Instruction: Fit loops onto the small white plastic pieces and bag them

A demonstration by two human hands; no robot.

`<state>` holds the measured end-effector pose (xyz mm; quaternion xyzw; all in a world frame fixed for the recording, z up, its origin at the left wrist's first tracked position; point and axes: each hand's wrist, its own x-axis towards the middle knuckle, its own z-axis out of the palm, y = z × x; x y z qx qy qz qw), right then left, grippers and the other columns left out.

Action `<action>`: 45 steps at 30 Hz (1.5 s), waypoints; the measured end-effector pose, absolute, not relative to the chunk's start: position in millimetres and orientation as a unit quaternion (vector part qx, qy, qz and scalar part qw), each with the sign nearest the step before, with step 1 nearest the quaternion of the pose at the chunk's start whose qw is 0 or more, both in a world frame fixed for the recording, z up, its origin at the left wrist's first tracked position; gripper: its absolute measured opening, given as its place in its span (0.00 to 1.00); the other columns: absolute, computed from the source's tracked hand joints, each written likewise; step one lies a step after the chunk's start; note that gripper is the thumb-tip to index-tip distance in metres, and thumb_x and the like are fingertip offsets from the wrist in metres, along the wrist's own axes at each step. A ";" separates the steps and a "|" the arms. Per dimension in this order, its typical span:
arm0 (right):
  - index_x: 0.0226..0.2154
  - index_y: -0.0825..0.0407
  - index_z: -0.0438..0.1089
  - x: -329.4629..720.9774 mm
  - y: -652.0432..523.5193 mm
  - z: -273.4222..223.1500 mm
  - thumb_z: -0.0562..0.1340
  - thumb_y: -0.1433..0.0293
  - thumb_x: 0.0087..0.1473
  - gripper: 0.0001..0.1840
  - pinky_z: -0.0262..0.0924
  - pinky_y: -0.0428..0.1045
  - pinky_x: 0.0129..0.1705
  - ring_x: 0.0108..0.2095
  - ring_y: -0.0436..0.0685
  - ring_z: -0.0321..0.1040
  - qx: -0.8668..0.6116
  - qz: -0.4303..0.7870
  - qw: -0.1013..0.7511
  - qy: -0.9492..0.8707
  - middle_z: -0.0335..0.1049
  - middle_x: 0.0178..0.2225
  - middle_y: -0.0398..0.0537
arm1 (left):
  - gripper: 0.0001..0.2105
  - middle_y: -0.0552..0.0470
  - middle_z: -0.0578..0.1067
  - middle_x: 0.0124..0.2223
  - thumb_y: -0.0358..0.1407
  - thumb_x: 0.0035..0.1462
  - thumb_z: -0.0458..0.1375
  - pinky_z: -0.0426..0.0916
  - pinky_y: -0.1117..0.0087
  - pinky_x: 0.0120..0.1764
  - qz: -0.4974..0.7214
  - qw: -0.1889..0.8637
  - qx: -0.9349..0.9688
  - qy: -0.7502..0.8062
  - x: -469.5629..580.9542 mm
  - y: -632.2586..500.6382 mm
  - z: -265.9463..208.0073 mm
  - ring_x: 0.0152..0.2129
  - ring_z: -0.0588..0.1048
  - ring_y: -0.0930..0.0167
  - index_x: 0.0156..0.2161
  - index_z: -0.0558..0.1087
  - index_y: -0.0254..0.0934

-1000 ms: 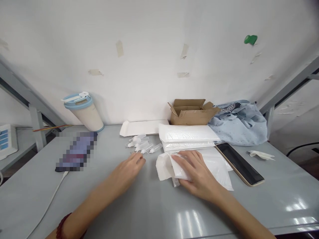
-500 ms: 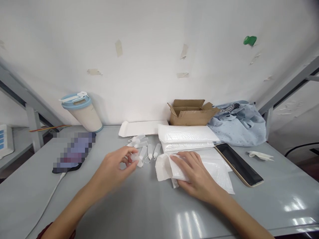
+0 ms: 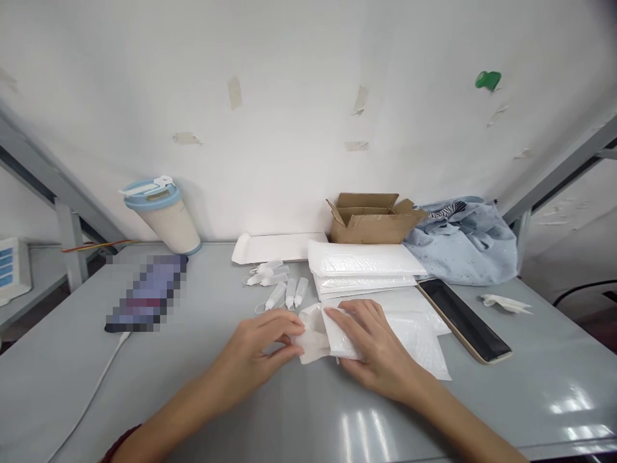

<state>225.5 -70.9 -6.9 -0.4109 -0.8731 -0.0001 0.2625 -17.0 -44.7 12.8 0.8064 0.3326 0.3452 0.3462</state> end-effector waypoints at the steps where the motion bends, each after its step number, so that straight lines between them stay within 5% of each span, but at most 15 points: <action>1: 0.57 0.56 0.57 224.3 -71.7 -7.1 0.57 0.77 0.47 0.32 0.57 0.59 0.45 0.46 0.63 0.57 -0.406 0.002 0.266 -0.875 0.60 0.46 0.57 | 0.04 0.50 0.77 0.39 0.32 0.56 0.59 0.73 0.77 0.30 0.352 0.334 0.810 0.328 -13.9 -47.1 8.5 0.31 0.76 0.74 0.37 0.75 0.37; 5: 0.57 0.57 0.58 219.0 -74.6 -7.2 0.57 0.76 0.48 0.31 0.57 0.58 0.44 0.45 0.62 0.57 -0.387 0.007 0.277 -0.879 0.61 0.45 0.57 | 0.01 0.52 0.75 0.34 0.30 0.56 0.59 0.68 0.82 0.22 0.367 0.291 0.823 0.322 -2.5 -57.1 -3.3 0.24 0.73 0.77 0.35 0.72 0.36; 14: 0.55 0.59 0.60 214.9 -77.2 -7.5 0.56 0.76 0.49 0.28 0.56 0.57 0.43 0.44 0.61 0.57 -0.365 -0.002 0.286 -0.886 0.60 0.43 0.57 | 0.08 0.52 0.77 0.35 0.26 0.60 0.52 0.69 0.78 0.33 0.369 0.287 0.839 0.278 7.1 -60.3 -6.9 0.28 0.75 0.76 0.36 0.74 0.37; 19: 0.55 0.59 0.60 211.9 -80.4 -6.9 0.56 0.77 0.47 0.30 0.56 0.58 0.43 0.43 0.61 0.56 -0.354 0.014 0.285 -0.891 0.60 0.43 0.57 | 0.05 0.56 0.70 0.27 0.27 0.53 0.58 0.66 0.76 0.27 0.402 0.236 0.813 0.349 7.6 -64.3 -9.8 0.23 0.70 0.76 0.29 0.69 0.38; 23: 0.54 0.58 0.60 209.4 -83.1 -4.9 0.57 0.77 0.47 0.29 0.57 0.57 0.42 0.41 0.61 0.56 -0.344 0.020 0.291 -0.892 0.60 0.42 0.57 | 0.21 0.52 0.72 0.37 0.30 0.41 0.65 0.69 0.68 0.34 0.422 0.240 0.722 0.493 10.5 -66.0 -11.3 0.32 0.71 0.69 0.43 0.67 0.40; 27: 0.56 0.60 0.57 206.9 -85.9 -5.9 0.56 0.77 0.47 0.31 0.57 0.58 0.41 0.42 0.62 0.57 -0.310 0.016 0.303 -0.901 0.61 0.43 0.59 | 0.34 0.47 0.72 0.47 0.32 0.41 0.64 0.69 0.65 0.39 0.343 0.433 0.670 0.495 13.8 -62.3 -6.2 0.38 0.72 0.66 0.56 0.60 0.41; 29: 0.57 0.62 0.56 205.3 -87.6 -7.7 0.56 0.76 0.47 0.32 0.57 0.59 0.41 0.43 0.63 0.57 -0.288 0.008 0.302 -0.909 0.61 0.44 0.61 | 0.25 0.51 0.74 0.39 0.33 0.43 0.61 0.67 0.68 0.38 0.274 0.524 0.664 0.458 14.8 -61.1 -4.4 0.34 0.72 0.69 0.50 0.66 0.39; 32: 0.56 0.65 0.56 202.6 -90.7 -9.4 0.55 0.74 0.47 0.32 0.57 0.61 0.42 0.43 0.64 0.58 -0.273 0.006 0.274 -0.922 0.63 0.43 0.63 | 0.03 0.56 0.70 0.26 0.33 0.47 0.56 0.62 0.72 0.30 0.226 0.553 0.667 0.444 15.9 -61.7 -6.0 0.25 0.67 0.73 0.29 0.68 0.36; 35: 0.56 0.65 0.57 200.0 -93.6 -8.5 0.55 0.72 0.48 0.32 0.57 0.62 0.44 0.43 0.64 0.59 -0.271 -0.003 0.240 -0.932 0.64 0.44 0.64 | 0.07 0.58 0.64 0.22 0.33 0.46 0.54 0.55 0.73 0.25 0.225 0.555 0.653 0.463 16.6 -63.1 -10.3 0.22 0.60 0.75 0.21 0.60 0.37; 45: 0.53 0.62 0.64 203.1 -91.9 -7.1 0.53 0.83 0.51 0.25 0.53 0.65 0.54 0.57 0.69 0.57 -0.330 -0.195 0.232 -0.894 0.66 0.52 0.64 | 0.12 0.61 0.56 0.21 0.37 0.48 0.56 0.52 0.76 0.23 0.257 0.599 0.554 0.519 12.7 -56.6 1.7 0.20 0.55 0.78 0.23 0.56 0.37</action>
